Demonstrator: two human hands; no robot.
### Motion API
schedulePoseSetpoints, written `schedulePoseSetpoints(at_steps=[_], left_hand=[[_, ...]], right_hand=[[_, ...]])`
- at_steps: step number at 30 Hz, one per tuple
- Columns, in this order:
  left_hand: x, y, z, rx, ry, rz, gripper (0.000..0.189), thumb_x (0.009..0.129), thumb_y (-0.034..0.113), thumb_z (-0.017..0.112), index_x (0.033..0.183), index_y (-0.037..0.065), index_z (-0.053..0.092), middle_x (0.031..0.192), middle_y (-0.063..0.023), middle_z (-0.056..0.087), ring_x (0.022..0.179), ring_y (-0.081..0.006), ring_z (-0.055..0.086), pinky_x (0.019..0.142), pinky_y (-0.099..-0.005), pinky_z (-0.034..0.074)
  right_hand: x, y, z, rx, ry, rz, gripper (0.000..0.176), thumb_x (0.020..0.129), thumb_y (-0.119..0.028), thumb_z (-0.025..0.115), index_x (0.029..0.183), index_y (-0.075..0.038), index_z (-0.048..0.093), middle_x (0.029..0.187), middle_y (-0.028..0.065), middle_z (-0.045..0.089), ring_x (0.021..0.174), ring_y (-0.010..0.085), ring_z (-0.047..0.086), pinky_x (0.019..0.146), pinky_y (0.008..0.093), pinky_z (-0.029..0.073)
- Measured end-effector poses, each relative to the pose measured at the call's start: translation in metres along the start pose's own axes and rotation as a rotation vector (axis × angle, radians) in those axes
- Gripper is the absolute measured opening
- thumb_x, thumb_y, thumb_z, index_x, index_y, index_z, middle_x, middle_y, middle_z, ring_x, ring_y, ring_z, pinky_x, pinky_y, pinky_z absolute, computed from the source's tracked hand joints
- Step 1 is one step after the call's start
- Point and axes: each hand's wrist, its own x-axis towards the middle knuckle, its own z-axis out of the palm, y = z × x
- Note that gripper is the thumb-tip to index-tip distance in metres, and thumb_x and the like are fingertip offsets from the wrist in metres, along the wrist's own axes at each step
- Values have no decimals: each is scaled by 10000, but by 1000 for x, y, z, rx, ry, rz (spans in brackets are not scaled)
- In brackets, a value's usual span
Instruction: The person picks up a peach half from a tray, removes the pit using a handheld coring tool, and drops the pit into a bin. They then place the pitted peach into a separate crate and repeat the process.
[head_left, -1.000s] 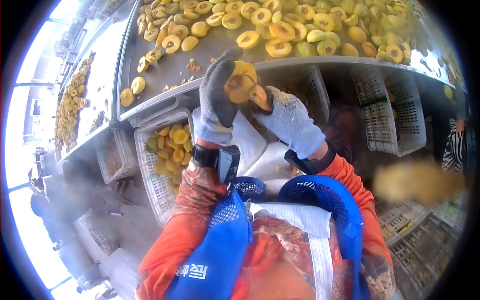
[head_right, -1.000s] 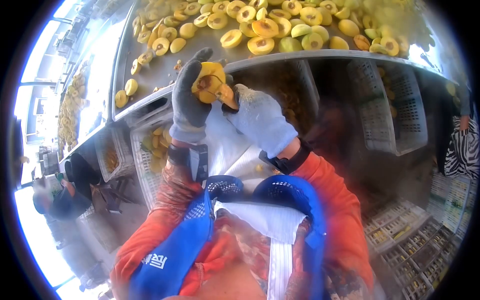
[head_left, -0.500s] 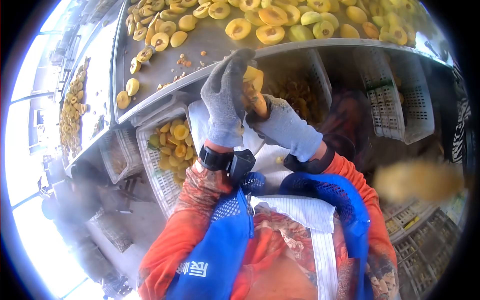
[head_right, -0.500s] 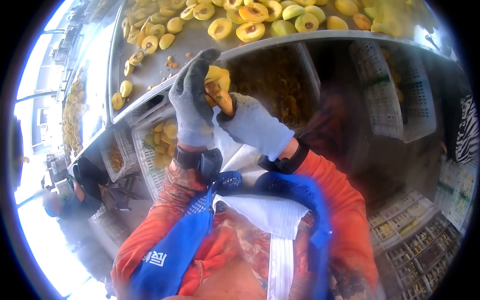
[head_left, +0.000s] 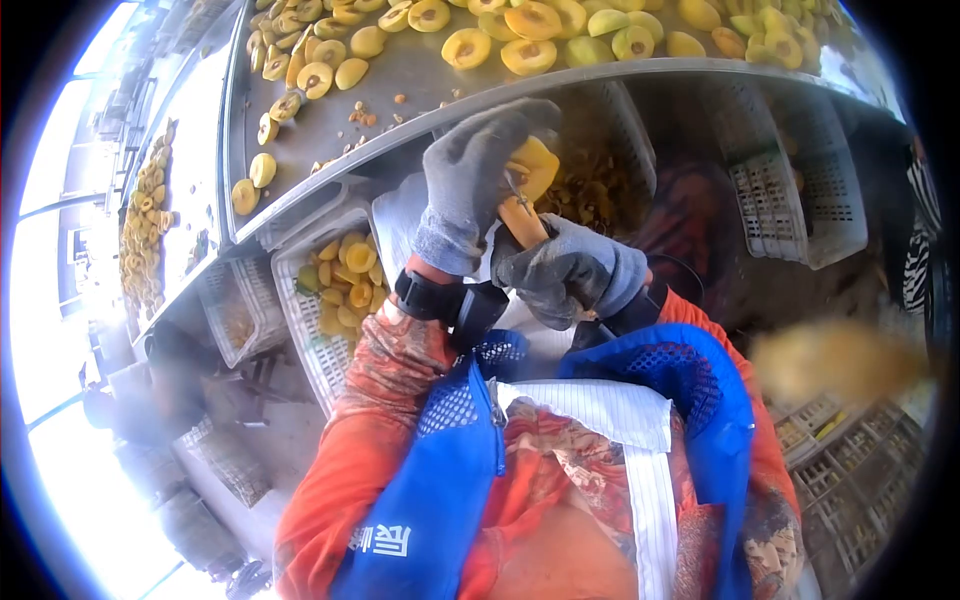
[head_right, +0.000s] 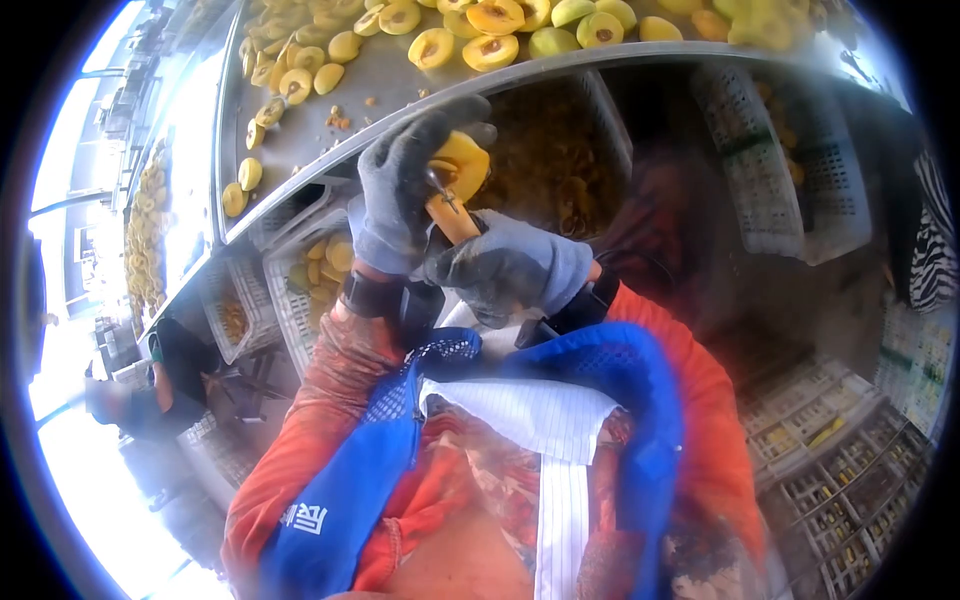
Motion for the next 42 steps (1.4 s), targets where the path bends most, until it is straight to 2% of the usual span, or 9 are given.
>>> schedulePoseSetpoints(at_steps=[4, 6, 8, 12, 23, 31, 34, 36, 42], left_hand=[[-21, -33, -42, -784, 337, -417, 418, 993, 289, 421, 1256, -13, 543, 1076, -139, 669, 920, -237, 677, 713, -307, 559], [-51, -38, -97, -726, 350, -490, 346, 969, 227, 507, 1209, -9, 588, 1075, -156, 657, 1002, -203, 648, 776, -249, 548], [-88, -70, -168, 532, 226, -315, 355, 960, 168, 527, 1248, -39, 535, 1078, -171, 641, 1036, -218, 632, 851, -272, 540], [-55, -91, -215, -75, 570, -428, 364, 892, 108, 635, 1226, -21, 572, 1070, -126, 652, 982, -181, 631, 879, -262, 521], [167, -145, -36, 633, 17, -324, 537, 771, 241, 743, 1211, -2, 554, 1008, -176, 674, 884, -233, 672, 718, -333, 531], [48, -61, -82, -1238, 272, -411, 389, 941, 228, 554, 1254, 4, 496, 1165, -178, 583, 1110, -309, 565, 963, -438, 480], [24, -54, -61, -1089, 183, -347, 354, 919, 143, 585, 1234, 2, 504, 1204, -174, 575, 1102, -287, 590, 924, -408, 507], [7, -53, -46, -29, 120, 298, 396, 930, 106, 547, 1314, 78, 457, 1301, -225, 515, 1184, -336, 542, 949, -451, 500], [-2, -17, -40, -60, 154, 204, 244, 919, 55, 525, 1146, 3, 599, 1140, -189, 633, 974, -260, 656, 838, -352, 552]], right_hand=[[-7, -10, 0, -153, 84, -66, 176, 773, -152, 659, 891, -32, 606, 650, 25, 538, 518, 110, 502, 483, 250, 401], [-12, -16, -20, -293, 159, -63, 186, 787, -180, 658, 912, -49, 615, 690, 31, 553, 606, 106, 539, 543, 244, 419], [-15, -19, -50, -679, 499, 57, 245, 788, -223, 661, 953, -45, 632, 740, 79, 616, 683, 167, 609, 614, 282, 469], [-1, 16, -117, -1346, 826, -147, 309, 797, -242, 678, 989, -7, 618, 824, 174, 641, 744, 291, 620, 695, 357, 483], [0, -14, -94, -1159, 844, -185, 310, 803, -268, 584, 987, -22, 629, 873, 205, 661, 821, 371, 641, 748, 435, 493], [25, -30, -31, -1297, 733, -204, 260, 811, -281, 618, 932, -51, 601, 878, 194, 660, 845, 374, 633, 757, 446, 499], [44, -30, -18, -1538, 696, -418, 278, 810, -291, 637, 946, -53, 594, 876, 195, 659, 840, 375, 632, 751, 443, 501], [49, -28, -15, -1602, 698, -453, 306, 815, -311, 634, 983, -59, 590, 873, 192, 660, 832, 372, 634, 748, 447, 499], [44, -16, -1, -1448, 658, -390, 291, 824, -291, 615, 974, -42, 604, 761, 155, 661, 749, 352, 645, 700, 431, 504]])
